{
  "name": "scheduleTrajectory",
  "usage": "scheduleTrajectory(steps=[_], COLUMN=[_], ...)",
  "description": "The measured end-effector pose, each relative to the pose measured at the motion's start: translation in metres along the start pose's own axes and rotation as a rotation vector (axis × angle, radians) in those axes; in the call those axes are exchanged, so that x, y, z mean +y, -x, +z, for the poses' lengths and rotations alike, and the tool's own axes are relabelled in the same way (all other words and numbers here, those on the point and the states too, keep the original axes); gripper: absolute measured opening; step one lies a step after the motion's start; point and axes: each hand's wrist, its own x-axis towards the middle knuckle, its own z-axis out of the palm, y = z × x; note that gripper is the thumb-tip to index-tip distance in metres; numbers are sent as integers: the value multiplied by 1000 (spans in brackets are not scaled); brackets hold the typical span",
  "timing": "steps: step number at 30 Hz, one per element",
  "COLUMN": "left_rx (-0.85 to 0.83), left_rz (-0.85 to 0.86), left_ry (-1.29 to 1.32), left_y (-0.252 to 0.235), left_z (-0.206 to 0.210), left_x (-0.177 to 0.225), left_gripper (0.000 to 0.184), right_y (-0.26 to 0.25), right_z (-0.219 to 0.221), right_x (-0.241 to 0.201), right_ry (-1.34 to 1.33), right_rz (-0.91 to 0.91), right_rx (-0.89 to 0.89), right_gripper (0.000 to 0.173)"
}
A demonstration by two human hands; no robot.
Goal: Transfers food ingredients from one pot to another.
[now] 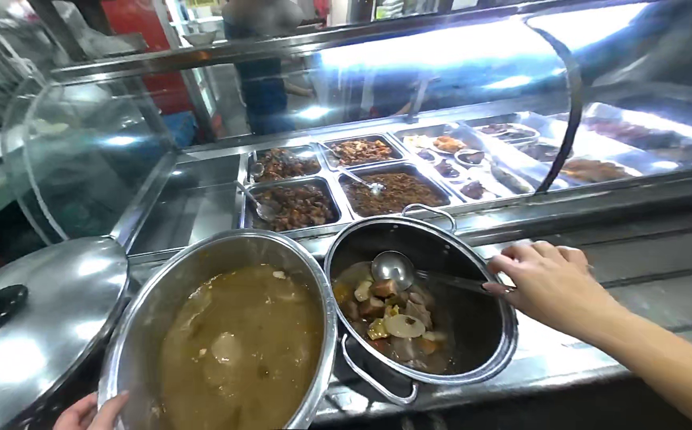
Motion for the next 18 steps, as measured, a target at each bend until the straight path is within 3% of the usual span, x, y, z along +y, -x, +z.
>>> scheduleTrajectory(steps=[3,5,6,8,12,18], left_rx=[-22,-27,-29,-45,-80,-110], left_rz=[-59,-67,-60,-41,-36,-57], left_ry=[-92,-164,-202,-265,-337,-326], left_y=[-8,-4,-2,2,14,30], left_z=[3,9,10,11,13,14], left_x=[7,11,12,14,20,23], left_gripper=[23,32,33,35,42,52], right_y=[15,40,50,62,64,77], right_z=[-3,-8,-5,20,34,33], right_x=[-66,-126,-148,-168,-166,-107], right_ry=[-258,-558,-597,-503,-381,-278], right_rz=[-263,-472,-553,-561,-359,-521], right_rx=[235,43,-35,7,-26,23], right_gripper=[25,28,27,31,32,22])
